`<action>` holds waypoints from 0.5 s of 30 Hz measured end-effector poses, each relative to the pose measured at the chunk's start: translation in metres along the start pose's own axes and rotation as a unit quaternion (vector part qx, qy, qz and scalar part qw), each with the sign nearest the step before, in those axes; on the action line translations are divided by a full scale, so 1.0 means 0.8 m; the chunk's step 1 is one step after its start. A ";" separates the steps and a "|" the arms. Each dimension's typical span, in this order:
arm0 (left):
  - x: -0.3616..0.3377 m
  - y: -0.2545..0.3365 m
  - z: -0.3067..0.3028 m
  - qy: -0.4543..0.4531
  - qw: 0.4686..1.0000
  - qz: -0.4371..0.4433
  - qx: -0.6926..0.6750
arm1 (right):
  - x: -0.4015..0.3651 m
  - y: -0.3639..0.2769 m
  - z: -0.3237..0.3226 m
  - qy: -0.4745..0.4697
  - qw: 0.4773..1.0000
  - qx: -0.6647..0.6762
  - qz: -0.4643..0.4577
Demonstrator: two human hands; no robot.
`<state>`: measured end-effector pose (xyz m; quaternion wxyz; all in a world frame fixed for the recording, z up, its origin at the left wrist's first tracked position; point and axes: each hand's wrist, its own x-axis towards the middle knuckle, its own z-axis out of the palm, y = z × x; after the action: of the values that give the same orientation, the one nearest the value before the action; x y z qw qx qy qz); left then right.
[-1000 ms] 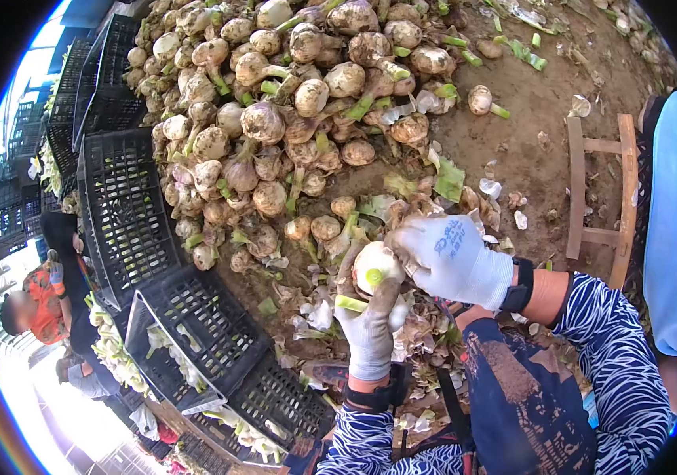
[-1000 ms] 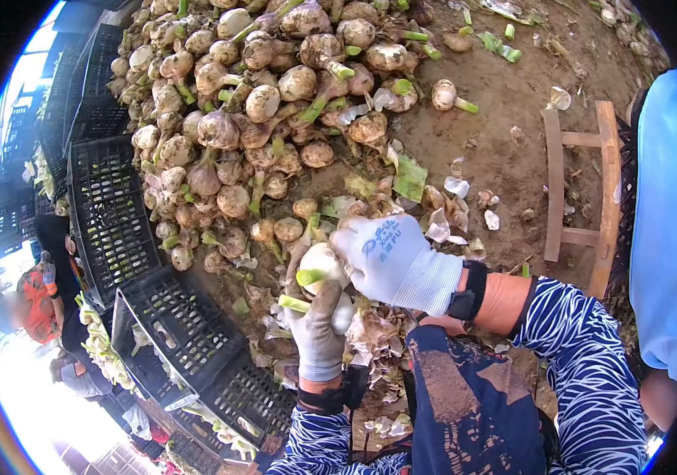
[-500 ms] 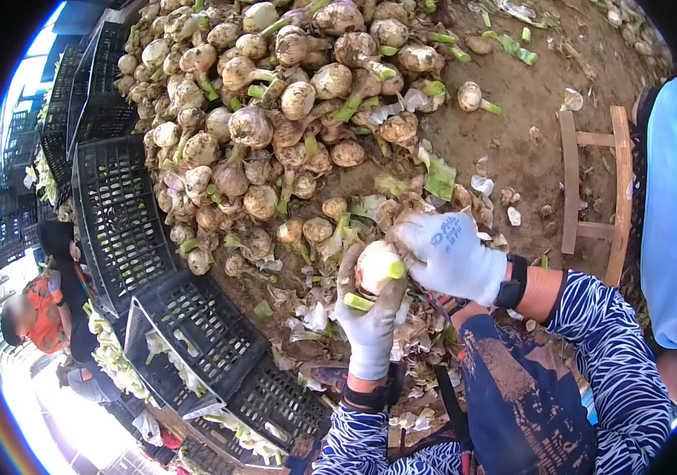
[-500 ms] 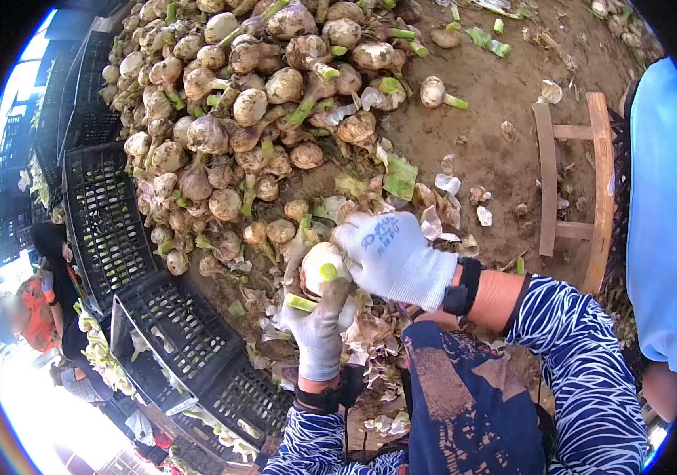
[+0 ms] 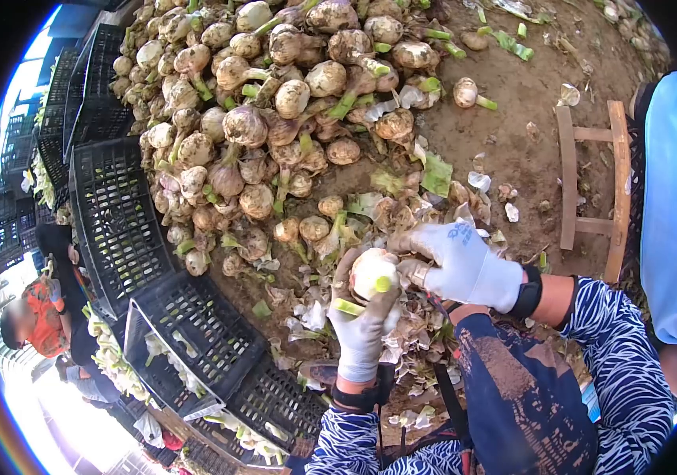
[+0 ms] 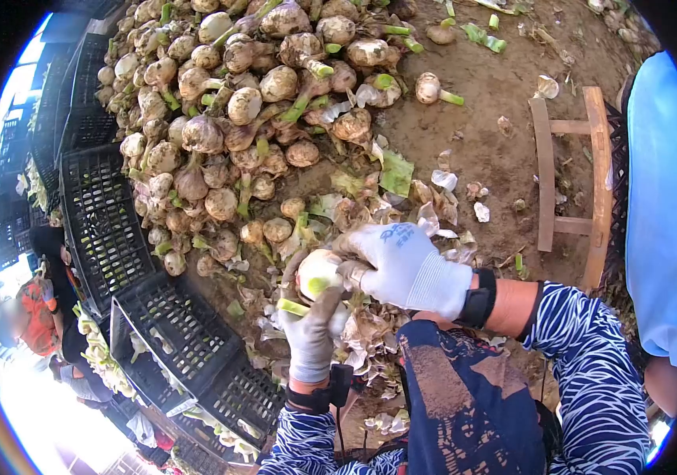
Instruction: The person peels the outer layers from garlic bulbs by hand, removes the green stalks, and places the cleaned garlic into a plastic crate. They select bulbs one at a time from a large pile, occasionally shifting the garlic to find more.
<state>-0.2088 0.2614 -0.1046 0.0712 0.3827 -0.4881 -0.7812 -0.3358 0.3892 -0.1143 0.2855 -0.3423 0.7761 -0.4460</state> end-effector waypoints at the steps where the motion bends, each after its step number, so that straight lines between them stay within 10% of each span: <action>1: 0.000 -0.012 0.001 0.002 0.999 0.033 0.010 | 0.000 0.000 0.005 0.004 1.000 -0.019 0.001; 6: -0.006 -0.022 0.000 0.002 0.998 0.038 0.049 | 0.002 -0.004 0.011 -0.001 0.993 -0.116 0.008; 10: 0.007 0.024 -0.030 -0.093 0.970 -0.217 -0.050 | 0.002 0.020 0.016 -0.055 0.998 -0.036 0.023; 15: 0.013 0.018 -0.047 -0.167 0.971 -0.169 -0.032 | -0.003 0.019 0.016 -0.076 0.992 0.095 0.036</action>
<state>-0.1944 0.2221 -0.1066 -0.1326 0.3213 -0.3961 -0.8499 -0.3290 0.3905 -0.1333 0.3905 -0.3182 0.7182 -0.4801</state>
